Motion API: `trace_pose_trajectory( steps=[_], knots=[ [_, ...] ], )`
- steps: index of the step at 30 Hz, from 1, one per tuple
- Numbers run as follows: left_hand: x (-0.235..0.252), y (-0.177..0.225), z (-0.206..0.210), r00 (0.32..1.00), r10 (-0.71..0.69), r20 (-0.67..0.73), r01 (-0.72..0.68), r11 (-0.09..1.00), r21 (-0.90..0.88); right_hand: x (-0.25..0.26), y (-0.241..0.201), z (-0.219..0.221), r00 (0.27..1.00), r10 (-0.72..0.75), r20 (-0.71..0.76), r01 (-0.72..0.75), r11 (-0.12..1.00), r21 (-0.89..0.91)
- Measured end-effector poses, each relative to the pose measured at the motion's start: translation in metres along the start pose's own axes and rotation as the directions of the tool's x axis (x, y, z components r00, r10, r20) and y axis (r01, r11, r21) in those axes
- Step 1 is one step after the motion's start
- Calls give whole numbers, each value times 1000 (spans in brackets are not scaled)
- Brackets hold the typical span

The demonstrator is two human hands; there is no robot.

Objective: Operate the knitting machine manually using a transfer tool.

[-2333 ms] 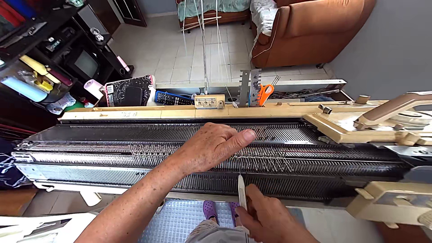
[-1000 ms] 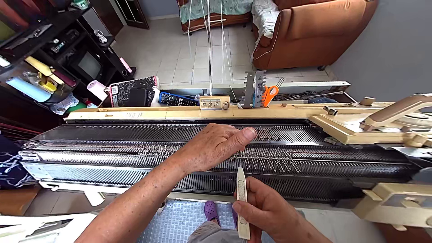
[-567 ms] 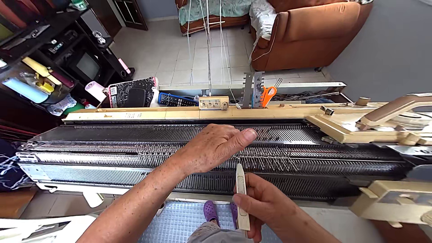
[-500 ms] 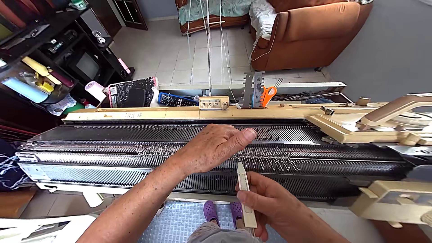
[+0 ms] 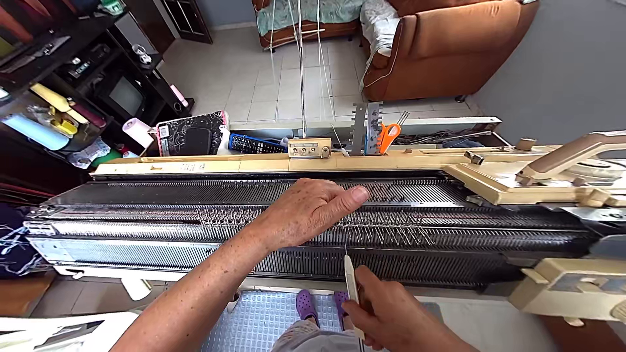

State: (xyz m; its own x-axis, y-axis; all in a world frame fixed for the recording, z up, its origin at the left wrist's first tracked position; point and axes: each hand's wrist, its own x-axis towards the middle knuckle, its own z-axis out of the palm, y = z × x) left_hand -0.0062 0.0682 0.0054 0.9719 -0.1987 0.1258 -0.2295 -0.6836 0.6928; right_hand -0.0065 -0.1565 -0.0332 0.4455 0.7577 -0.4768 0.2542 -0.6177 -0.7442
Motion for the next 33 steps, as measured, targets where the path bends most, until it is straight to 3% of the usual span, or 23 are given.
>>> trace_pose_trajectory(
  steps=[2, 4, 6, 7, 9, 10, 12, 14, 16, 19, 21, 22, 24, 26, 29, 33],
  knots=[
    [0, -5, 0, 999, 33, 12, -33, 999, -26, 3, 0, 8, 992, -30, -120, -3, 963, -269],
    [0, -7, 0, 998, 55, 11, -54, 998, -41, 9, 13, 23, 885, -281, -371, 79, 877, -474],
    [0, -7, 0, 998, 57, 4, -56, 997, -46, 15, 22, 31, 795, -385, -469, 133, 865, -484],
    [0, -6, 0, 999, 54, 4, -54, 998, -45, 17, 25, 32, 795, -376, -476, 183, 897, -402],
    [-1, -6, 0, 999, 49, 6, -49, 998, -47, 12, 18, 21, 924, -218, -313, 244, 969, 44],
    [-1, -6, 0, 999, 38, 9, -37, 998, -42, 10, 12, 13, 972, -152, -178, 202, 928, 312],
    [-2, -4, -1, 1000, 15, 13, -15, 999, -35, 9, 3, -2, 993, -117, 20, 71, 722, 688],
    [-3, -4, -1, 1000, 6, 7, -6, 1000, -26, 6, -2, -10, 986, -142, 91, 2, 547, 837],
    [-4, -3, 0, 1000, 3, -10, -3, 1000, -4, -5, -9, -12, 980, -179, 84, 27, 543, 839],
    [-5, 2, 0, 999, -17, -29, 19, 998, 54, -22, -19, -6, 978, -210, 10, 158, 766, 623],
    [-5, 2, -1, 1000, -15, -10, 15, 998, 65, -11, -9, 2, 980, -177, -93, 196, 947, 254],
    [-5, 2, -1, 1000, -8, -7, 9, 998, 57, -3, -7, 3, 992, -103, -71, 108, 993, 58],
    [-5, 1, -1, 1000, -1, -10, 1, 999, 36, 7, -9, 7, 997, -10, -73, -8, 971, -240],
    [-6, 0, -3, 1000, -2, -8, 3, 1000, 17, 11, 3, 24, 929, -215, -302, 63, 894, -443],
    [-7, 1, -4, 1000, -6, 0, 6, 1000, 7, 17, 14, 38, 802, -380, -461, 101, 846, -523],
    [-8, 0, -5, 1000, -4, 3, 4, 1000, 7, 23, 22, 46, 706, -464, -535, 113, 820, -561]
  ],
)
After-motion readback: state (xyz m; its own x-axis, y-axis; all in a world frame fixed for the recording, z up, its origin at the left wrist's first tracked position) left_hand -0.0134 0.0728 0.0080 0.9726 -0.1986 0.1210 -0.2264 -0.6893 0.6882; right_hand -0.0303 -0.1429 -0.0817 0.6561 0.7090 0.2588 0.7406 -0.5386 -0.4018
